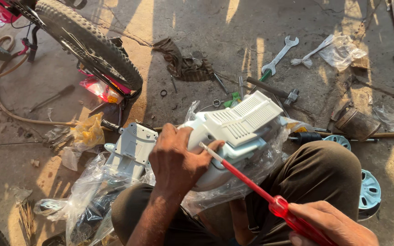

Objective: The person unwraps a white plastic electronic device from a clear plastic bag and uses a red screwdriver to tighten screws on its casing. They rotate the device to access different sides and continue securing the casing.

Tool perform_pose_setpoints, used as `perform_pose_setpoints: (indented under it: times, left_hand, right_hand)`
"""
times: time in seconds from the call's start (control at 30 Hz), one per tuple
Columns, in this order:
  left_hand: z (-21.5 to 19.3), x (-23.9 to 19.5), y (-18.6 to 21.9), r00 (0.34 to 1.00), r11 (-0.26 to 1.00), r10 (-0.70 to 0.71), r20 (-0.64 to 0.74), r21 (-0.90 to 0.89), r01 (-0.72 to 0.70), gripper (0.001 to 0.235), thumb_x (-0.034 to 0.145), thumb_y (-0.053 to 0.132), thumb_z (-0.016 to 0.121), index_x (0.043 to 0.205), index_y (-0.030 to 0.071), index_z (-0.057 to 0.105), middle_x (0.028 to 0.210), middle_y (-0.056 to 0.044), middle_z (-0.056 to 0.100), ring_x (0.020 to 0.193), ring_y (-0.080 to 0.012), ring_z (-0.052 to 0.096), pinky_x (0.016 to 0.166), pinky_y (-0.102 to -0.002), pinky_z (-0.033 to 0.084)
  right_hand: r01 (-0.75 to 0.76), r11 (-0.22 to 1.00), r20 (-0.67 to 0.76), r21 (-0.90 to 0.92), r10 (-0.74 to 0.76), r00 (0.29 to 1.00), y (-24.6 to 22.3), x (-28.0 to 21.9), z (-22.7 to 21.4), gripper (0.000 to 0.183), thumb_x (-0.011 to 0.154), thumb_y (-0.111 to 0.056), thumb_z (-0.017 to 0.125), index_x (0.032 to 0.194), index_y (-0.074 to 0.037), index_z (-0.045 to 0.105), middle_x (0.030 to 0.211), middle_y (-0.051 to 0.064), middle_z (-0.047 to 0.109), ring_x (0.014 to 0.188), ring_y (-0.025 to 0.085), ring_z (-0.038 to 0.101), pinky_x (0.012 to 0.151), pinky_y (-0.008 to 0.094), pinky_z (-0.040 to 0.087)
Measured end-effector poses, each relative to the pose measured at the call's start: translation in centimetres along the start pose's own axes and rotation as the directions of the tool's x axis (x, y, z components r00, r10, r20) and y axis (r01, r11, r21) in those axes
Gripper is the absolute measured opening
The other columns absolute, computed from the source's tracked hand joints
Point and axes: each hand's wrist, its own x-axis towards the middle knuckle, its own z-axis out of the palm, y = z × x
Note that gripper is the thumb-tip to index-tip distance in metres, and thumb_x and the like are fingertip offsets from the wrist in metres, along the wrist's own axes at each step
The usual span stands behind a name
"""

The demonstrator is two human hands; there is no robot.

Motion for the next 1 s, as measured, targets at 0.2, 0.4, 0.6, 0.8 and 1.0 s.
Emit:
perform_pose_setpoints:
  times: [0.2, 0.4, 0.6, 0.8, 1.0]
  left_hand:
    - [-0.8, -4.3, 0.8, 0.994, 0.994, 0.109, 0.015, 0.015, -0.109, 0.057, 0.071, 0.054, 0.088, 0.084, 0.002, 0.067, 0.08, -0.012, 0.056, 0.074, -0.0269, 0.058, 0.062, -0.047, 0.047]
    - [-1.5, -3.7, -3.0, 0.96, 0.72, -0.131, 0.248, -0.642, 0.264, 0.064, 0.089, 0.061, 0.066, 0.11, 0.001, 0.073, 0.098, -0.008, 0.068, 0.089, -0.0179, 0.068, 0.078, -0.035, 0.056]
    - [-0.3, -2.5, -4.3, 0.965, 0.253, -0.107, 0.239, -0.932, 0.259, 0.042, 0.1, 0.032, 0.068, 0.123, -0.004, 0.067, 0.103, -0.013, 0.073, 0.094, -0.0166, 0.064, 0.091, -0.034, 0.053]
    - [-1.9, -1.3, 0.4, 0.921, -0.13, -0.364, 0.134, -0.987, 0.093, 0.025, 0.107, 0.022, 0.06, 0.108, -0.003, 0.065, 0.088, -0.011, 0.069, 0.08, -0.0223, 0.07, 0.08, -0.043, 0.062]
    - [-6.0, 1.5, -3.3, 0.877, -0.019, -0.474, -0.077, -0.995, -0.097, 0.02, 0.106, 0.017, 0.056, 0.117, 0.001, 0.062, 0.089, -0.011, 0.068, 0.075, -0.0248, 0.071, 0.07, -0.044, 0.062]
  right_hand:
    - [-0.449, 0.832, 0.025, 0.326, 0.467, 0.884, -1.2, 1.5, -3.3, 0.062, 0.084, -0.005, 0.08, 0.142, 0.003, 0.06, 0.123, 0.024, 0.073, 0.112, 0.031, 0.078, 0.095, 0.042, 0.06]
    - [-0.411, 0.63, 0.236, 0.659, 0.346, 0.908, -3.7, 9.7, 3.8, 0.058, 0.088, -0.019, 0.074, 0.139, 0.007, 0.065, 0.096, 0.014, 0.07, 0.064, 0.009, 0.049, 0.052, 0.023, 0.04]
    - [-0.42, 0.616, 0.344, 0.666, 0.246, 0.906, -5.3, 12.5, 6.2, 0.056, 0.089, -0.023, 0.072, 0.137, 0.005, 0.063, 0.086, 0.012, 0.071, 0.059, 0.008, 0.049, 0.047, 0.023, 0.038]
    - [-0.433, 0.685, 0.341, 0.586, 0.276, 0.898, -7.2, 10.9, 6.8, 0.057, 0.092, -0.023, 0.07, 0.145, -0.002, 0.065, 0.08, 0.006, 0.064, 0.06, 0.008, 0.051, 0.05, 0.023, 0.042]
    - [0.142, 0.986, 0.084, 0.09, -0.15, 0.985, -8.3, 7.0, 5.8, 0.055, 0.079, -0.005, 0.081, 0.133, -0.003, 0.067, 0.09, 0.007, 0.074, 0.078, 0.015, 0.074, 0.066, 0.028, 0.058]
